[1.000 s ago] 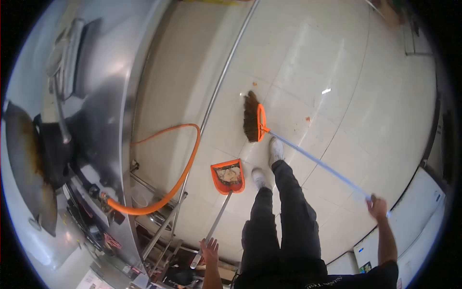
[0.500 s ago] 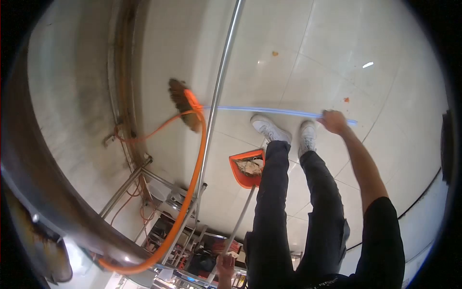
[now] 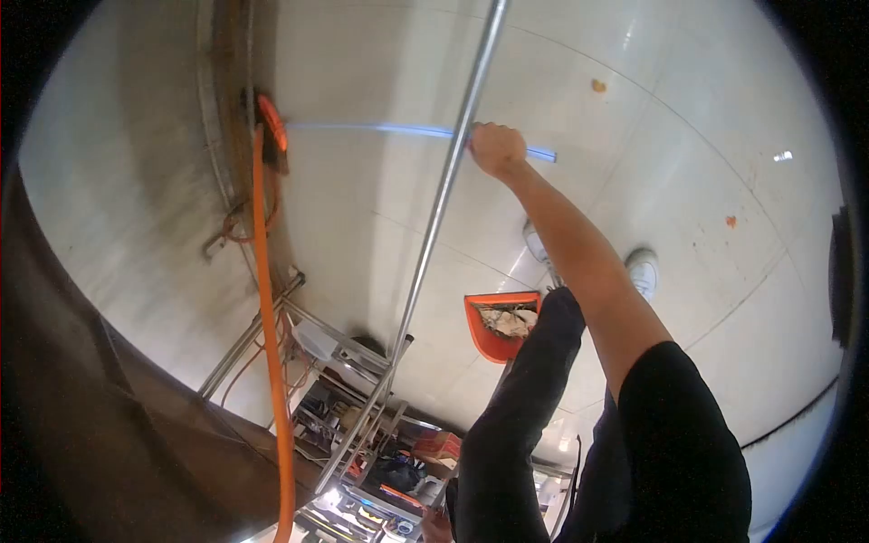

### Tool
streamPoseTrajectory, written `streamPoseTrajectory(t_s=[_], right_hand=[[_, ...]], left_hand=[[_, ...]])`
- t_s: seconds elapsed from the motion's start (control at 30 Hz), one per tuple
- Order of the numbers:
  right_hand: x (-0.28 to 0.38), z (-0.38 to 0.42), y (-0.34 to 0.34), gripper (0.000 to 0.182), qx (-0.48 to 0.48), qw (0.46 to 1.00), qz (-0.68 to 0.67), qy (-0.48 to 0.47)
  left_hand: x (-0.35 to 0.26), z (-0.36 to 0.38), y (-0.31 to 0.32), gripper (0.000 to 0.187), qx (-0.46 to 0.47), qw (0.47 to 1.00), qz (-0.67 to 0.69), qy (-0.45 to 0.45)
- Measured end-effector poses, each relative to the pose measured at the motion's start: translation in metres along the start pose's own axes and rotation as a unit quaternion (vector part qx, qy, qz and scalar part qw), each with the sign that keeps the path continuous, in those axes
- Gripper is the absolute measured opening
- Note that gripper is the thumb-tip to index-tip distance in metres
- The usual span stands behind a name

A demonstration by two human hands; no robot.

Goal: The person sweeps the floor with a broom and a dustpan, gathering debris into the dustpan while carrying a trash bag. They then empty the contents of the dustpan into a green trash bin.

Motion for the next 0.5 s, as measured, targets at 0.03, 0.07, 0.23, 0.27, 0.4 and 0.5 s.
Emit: streamPoseTrajectory(t_s=[0.03, 0.07, 0.23, 0.27, 0.4, 0.5], right_hand=[[-0.001, -0.002, -0.002, 0.033, -0.009, 1.000, -0.010, -0.001], [-0.007, -0.003, -0.007, 0.033, -0.018, 1.000, -0.017, 0.003], [-0.033, -0.002, -0.084, 0.038, -0.063, 0.998, -0.002, 0.011], [-0.043, 0.002, -0.099, 0.039, -0.057, 0.998, -0.011, 0.021], [-0.083, 0.027, -0.131, 0.042, -0.066, 0.996, -0.015, 0.049], [-0.138, 0.071, -0.138, 0.042, -0.037, 0.997, -0.013, 0.074]], left_hand=[[0.001, 0.004, 0.001, 0.026, -0.002, 1.000, 0.002, -0.002], [0.002, 0.006, 0.004, 0.026, -0.001, 1.000, 0.001, -0.002], [0.007, 0.019, 0.017, 0.027, 0.001, 1.000, -0.002, 0.003], [0.009, 0.022, 0.019, 0.027, 0.003, 1.000, -0.004, 0.003], [0.000, 0.024, 0.031, 0.028, 0.042, 0.999, -0.008, 0.012], [-0.012, 0.028, 0.035, 0.028, 0.084, 0.995, -0.036, 0.050]])
Point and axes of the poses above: each hand's wrist, its own z-axis away from the middle knuckle, its own y-axis out of the palm, x = y × z, the point moved 8 cm from there along -z, towards the middle knuckle, and after that the axes turned 7 degrees about y, right-handed, at the moved point
